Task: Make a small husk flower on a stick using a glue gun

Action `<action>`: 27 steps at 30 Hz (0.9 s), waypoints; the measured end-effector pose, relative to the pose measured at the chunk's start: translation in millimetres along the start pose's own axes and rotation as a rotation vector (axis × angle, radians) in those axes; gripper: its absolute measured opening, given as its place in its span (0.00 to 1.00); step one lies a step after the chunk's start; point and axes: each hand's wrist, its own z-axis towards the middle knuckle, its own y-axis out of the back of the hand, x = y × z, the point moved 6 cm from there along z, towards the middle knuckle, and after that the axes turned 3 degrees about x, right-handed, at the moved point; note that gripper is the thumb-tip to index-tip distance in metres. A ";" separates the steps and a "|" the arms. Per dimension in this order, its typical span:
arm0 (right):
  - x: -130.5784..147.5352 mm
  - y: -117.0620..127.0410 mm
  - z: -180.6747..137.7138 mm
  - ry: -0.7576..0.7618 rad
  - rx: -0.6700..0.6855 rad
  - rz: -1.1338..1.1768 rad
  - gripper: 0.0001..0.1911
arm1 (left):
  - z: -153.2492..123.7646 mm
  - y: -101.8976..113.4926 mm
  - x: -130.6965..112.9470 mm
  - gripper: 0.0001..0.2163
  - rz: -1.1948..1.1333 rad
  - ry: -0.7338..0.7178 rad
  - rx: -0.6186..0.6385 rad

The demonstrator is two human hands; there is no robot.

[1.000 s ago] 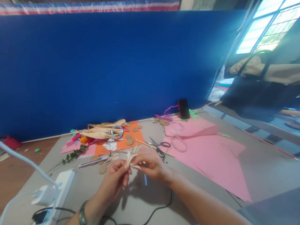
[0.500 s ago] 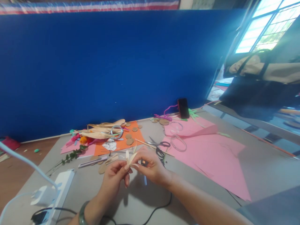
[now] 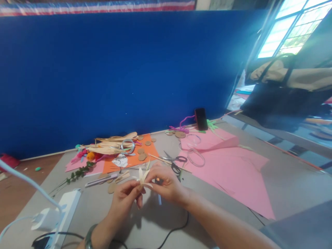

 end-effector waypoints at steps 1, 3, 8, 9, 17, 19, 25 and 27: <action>0.8 0.2 0.3 0.000 0.002 -0.006 0.12 | -0.2 0.1 -0.4 0.13 0.008 -0.002 -0.001; 2.7 0.9 1.0 0.004 0.004 -0.011 0.13 | -0.5 -0.2 -1.7 0.13 0.021 -0.011 0.003; 6.0 2.2 2.5 0.022 0.027 0.009 0.16 | -1.0 0.1 -9.0 0.13 0.076 -0.073 0.013; 5.7 2.2 2.7 0.017 0.042 0.007 0.16 | -1.2 0.0 -11.1 0.12 0.091 -0.089 0.020; 6.2 3.4 2.7 0.013 0.183 -0.012 0.13 | -2.3 -4.4 -24.3 0.15 0.168 -0.128 0.110; 6.2 3.3 2.7 0.004 0.204 -0.006 0.13 | -2.0 -5.4 -24.6 0.16 0.174 -0.118 0.136; 5.7 4.7 3.2 0.022 0.183 0.007 0.12 | -3.1 -4.7 -25.5 0.17 0.234 -0.148 0.155; 4.6 4.7 3.2 0.028 0.181 -0.011 0.12 | -3.7 -4.7 -27.4 0.16 0.271 -0.174 0.138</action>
